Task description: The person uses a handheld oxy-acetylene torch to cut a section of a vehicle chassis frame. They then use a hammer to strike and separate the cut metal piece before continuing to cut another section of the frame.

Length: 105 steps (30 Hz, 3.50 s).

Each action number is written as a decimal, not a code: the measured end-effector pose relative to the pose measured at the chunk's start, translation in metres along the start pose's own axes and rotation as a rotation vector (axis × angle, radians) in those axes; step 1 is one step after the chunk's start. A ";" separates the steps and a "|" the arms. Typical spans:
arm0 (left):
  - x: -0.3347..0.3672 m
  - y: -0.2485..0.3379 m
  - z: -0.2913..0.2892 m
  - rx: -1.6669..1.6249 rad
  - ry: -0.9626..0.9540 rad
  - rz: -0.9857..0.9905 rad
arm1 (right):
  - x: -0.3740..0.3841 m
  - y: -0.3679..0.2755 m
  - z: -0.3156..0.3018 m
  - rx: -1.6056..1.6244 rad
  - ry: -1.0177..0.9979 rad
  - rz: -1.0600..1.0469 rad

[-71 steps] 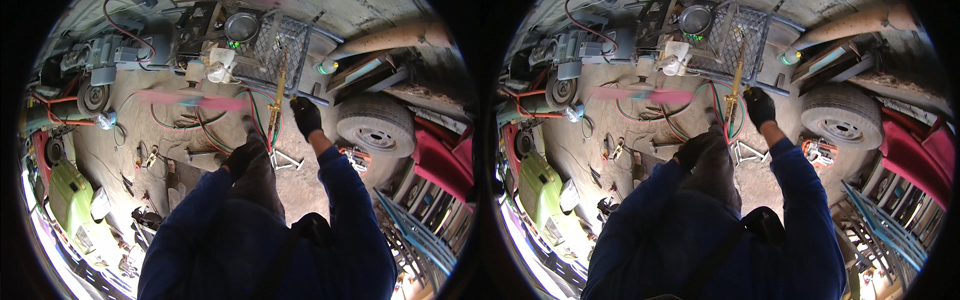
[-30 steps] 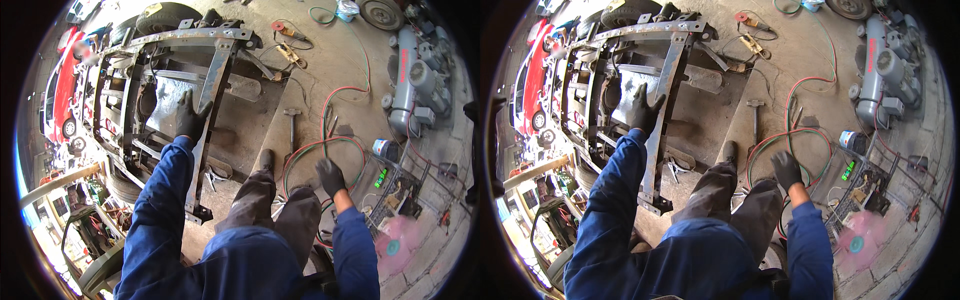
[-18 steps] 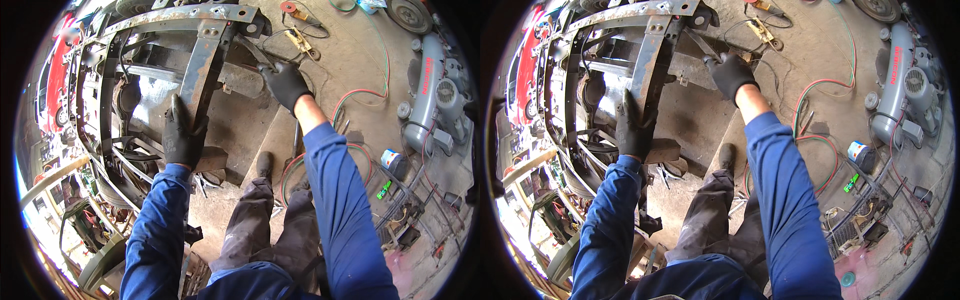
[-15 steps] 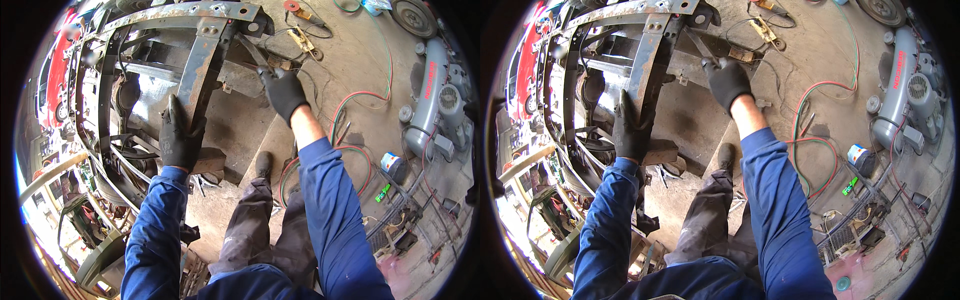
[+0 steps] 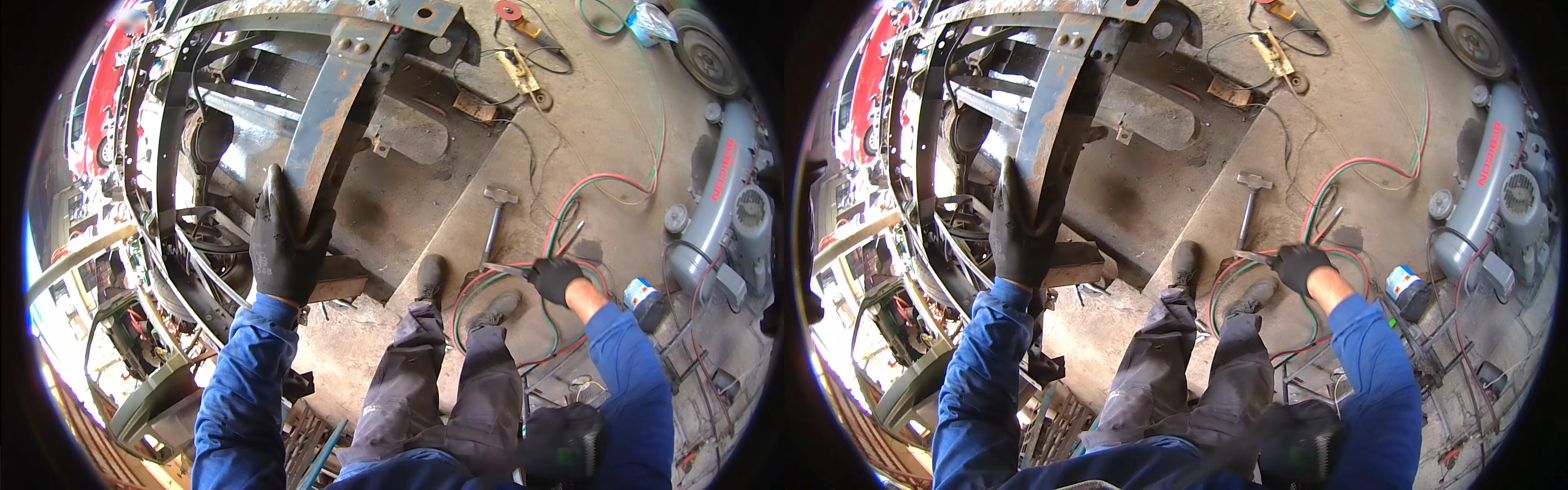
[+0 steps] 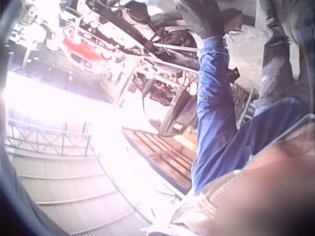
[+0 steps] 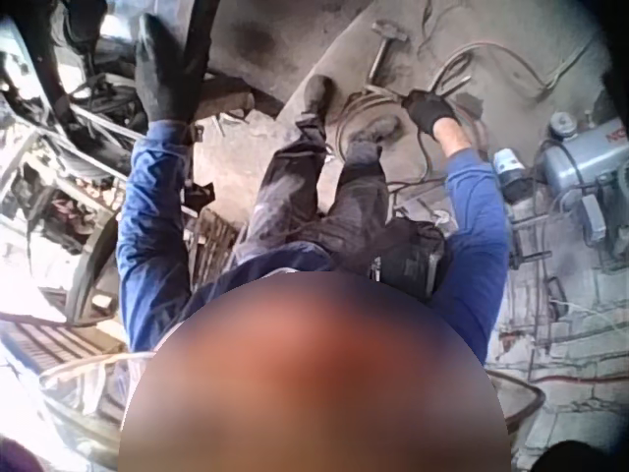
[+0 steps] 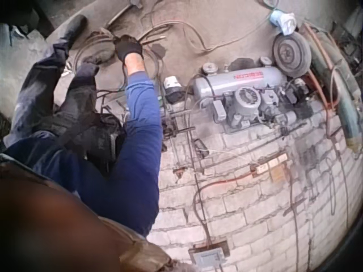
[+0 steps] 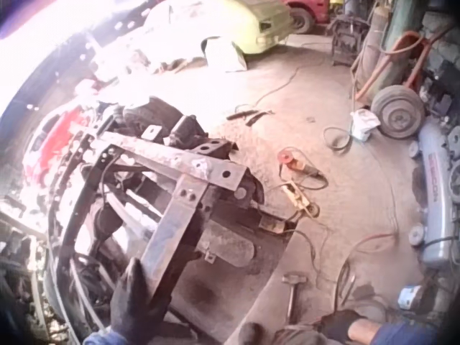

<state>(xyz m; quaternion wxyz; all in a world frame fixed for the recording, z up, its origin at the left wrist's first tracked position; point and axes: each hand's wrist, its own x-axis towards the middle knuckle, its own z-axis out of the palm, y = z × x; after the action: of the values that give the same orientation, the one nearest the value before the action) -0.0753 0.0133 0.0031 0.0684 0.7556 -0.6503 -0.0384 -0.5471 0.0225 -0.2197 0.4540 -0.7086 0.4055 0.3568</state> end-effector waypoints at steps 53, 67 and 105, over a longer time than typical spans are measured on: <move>-0.002 0.012 -0.019 0.279 -0.289 0.733 | 0.303 -0.018 0.156 2.072 0.409 0.210; -0.002 0.008 -0.014 0.120 -0.282 0.724 | 0.083 -0.210 -0.149 1.510 0.780 -0.592; -0.002 -0.009 -0.013 -0.199 -0.143 0.756 | -0.094 -0.278 -0.155 1.782 1.656 -0.628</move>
<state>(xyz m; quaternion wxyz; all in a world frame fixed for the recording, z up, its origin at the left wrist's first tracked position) -0.0649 0.0172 0.0142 0.1051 0.4483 -0.8787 -0.1258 -0.3155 -0.0266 0.0127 0.4492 -0.2331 0.4822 -0.7151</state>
